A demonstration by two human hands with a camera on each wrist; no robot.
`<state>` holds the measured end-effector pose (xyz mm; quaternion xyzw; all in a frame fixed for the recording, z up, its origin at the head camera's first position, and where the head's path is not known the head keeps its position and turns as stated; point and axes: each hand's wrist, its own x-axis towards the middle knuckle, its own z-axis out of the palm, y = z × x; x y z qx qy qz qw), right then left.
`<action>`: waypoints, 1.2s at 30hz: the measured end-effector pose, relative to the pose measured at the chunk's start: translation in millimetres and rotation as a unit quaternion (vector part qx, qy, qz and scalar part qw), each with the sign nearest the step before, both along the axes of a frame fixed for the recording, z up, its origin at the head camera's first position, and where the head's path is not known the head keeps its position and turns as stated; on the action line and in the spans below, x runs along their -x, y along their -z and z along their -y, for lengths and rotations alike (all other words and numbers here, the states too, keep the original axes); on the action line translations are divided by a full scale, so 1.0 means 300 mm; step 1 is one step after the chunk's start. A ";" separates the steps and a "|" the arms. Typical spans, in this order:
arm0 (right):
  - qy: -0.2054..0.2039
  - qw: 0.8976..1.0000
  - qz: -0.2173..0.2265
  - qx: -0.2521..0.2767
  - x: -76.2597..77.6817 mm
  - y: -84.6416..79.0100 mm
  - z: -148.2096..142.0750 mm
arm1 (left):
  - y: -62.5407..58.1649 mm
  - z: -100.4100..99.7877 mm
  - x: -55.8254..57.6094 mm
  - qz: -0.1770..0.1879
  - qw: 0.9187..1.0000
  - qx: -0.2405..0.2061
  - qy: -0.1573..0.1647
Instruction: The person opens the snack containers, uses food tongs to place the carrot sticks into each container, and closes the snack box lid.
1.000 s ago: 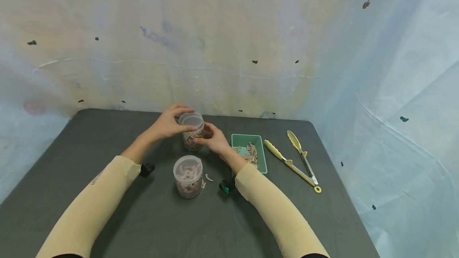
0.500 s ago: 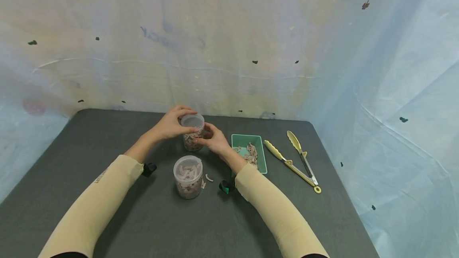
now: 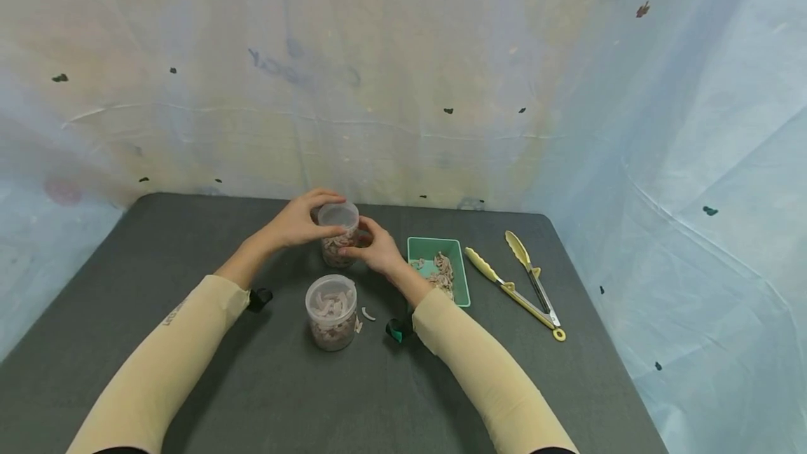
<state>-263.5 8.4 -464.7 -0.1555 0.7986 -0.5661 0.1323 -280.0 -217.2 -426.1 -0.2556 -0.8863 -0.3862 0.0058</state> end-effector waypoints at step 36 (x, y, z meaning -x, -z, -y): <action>-0.014 0.999 -0.027 -0.033 0.008 0.017 0.018 | -0.021 0.054 -0.023 0.066 0.995 -0.033 0.066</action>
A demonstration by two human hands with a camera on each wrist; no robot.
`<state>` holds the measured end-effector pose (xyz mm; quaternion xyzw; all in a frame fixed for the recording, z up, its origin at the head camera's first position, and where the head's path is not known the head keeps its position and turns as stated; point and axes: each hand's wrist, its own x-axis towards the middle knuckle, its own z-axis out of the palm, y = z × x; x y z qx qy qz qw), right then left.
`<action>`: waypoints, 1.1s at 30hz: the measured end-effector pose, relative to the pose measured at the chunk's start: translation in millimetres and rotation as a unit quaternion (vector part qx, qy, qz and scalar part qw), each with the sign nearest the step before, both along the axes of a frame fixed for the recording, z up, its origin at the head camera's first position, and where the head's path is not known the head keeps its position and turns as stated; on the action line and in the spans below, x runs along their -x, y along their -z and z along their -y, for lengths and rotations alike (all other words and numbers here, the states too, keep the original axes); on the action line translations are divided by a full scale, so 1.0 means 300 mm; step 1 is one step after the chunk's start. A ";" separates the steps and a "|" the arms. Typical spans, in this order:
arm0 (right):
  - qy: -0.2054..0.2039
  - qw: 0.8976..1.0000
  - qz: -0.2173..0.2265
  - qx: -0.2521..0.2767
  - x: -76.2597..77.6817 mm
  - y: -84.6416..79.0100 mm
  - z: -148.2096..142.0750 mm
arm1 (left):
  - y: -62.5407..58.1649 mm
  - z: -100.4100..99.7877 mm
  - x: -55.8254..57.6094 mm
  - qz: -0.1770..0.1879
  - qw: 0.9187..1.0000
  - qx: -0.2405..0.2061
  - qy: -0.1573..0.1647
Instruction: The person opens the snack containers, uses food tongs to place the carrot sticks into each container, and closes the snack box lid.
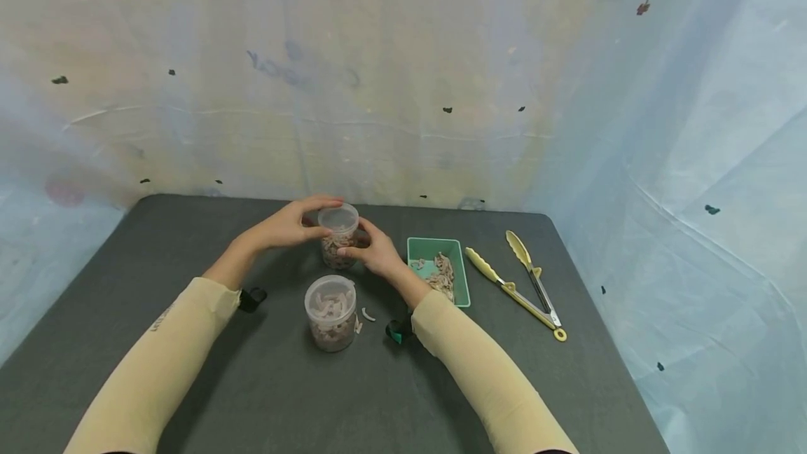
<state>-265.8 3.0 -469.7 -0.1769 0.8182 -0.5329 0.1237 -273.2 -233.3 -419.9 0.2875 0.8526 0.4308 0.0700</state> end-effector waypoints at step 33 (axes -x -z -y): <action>-0.007 1.000 -0.009 -0.002 -0.004 -0.002 0.000 | 0.015 -0.022 -0.004 -0.020 0.997 0.005 -0.076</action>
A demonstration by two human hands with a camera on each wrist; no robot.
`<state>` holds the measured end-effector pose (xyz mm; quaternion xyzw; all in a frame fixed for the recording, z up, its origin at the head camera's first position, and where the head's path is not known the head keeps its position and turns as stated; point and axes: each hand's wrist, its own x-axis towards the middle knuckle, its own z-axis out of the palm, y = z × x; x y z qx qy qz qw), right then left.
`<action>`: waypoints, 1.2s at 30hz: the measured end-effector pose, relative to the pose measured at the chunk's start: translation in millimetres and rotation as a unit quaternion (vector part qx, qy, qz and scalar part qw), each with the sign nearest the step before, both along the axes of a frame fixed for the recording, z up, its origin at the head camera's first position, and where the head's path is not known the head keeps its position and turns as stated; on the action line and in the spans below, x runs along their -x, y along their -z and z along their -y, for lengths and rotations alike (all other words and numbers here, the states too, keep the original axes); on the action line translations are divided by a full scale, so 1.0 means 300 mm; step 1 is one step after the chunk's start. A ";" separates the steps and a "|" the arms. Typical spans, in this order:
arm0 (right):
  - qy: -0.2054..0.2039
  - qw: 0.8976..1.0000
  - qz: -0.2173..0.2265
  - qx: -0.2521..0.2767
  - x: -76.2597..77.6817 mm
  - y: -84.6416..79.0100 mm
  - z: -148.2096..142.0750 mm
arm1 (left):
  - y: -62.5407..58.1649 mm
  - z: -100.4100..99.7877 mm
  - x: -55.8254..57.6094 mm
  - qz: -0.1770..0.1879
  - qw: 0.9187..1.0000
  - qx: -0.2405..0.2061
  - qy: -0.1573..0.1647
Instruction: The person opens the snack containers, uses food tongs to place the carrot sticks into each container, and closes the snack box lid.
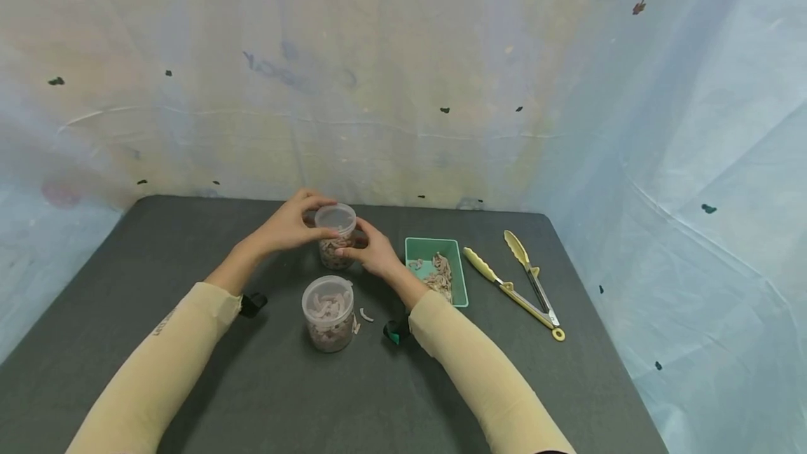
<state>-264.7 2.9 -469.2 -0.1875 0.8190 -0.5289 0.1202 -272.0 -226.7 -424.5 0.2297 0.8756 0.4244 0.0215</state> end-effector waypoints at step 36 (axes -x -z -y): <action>0.001 1.000 -0.006 -0.005 -0.005 -0.006 0.000 | -0.001 0.018 -0.010 0.008 1.000 0.003 0.029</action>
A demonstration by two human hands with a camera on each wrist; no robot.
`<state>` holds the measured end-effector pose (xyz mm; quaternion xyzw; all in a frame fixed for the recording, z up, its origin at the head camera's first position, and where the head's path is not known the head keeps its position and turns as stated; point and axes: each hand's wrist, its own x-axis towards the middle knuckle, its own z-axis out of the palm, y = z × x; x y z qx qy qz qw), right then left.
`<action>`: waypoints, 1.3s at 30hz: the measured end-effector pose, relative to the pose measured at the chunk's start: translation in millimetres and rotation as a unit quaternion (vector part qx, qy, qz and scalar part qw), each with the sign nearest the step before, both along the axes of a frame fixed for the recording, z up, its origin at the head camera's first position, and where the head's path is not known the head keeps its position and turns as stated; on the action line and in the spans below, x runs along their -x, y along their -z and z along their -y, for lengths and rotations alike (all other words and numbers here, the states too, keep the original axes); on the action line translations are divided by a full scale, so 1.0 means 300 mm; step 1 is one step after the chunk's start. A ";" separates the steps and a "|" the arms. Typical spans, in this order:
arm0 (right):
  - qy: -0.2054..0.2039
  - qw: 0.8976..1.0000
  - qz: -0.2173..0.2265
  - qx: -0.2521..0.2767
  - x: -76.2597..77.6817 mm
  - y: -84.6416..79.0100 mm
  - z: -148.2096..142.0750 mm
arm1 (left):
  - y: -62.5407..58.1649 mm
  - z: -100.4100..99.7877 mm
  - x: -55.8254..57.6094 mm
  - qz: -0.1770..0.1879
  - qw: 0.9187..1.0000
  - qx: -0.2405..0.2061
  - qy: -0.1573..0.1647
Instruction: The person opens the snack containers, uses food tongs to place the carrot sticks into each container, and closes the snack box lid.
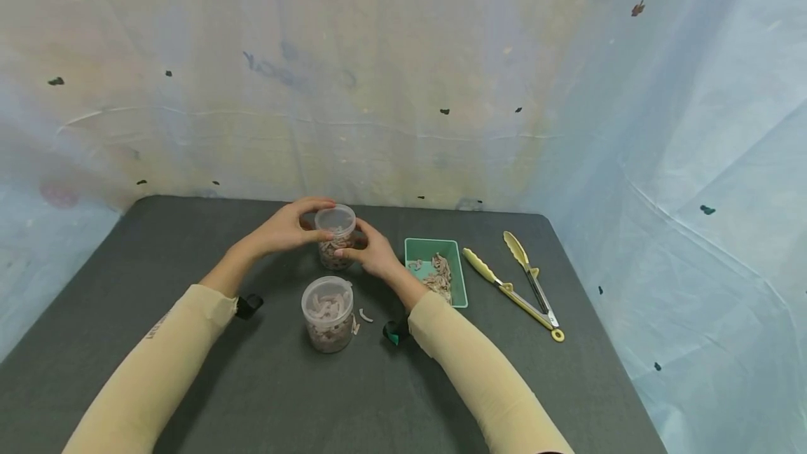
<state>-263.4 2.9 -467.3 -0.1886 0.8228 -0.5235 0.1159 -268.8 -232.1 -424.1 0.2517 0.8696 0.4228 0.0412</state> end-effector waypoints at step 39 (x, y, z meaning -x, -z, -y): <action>0.034 0.995 -0.088 -0.044 -0.074 -0.183 -0.191 | -0.048 0.057 -0.100 -0.109 0.974 0.162 -0.111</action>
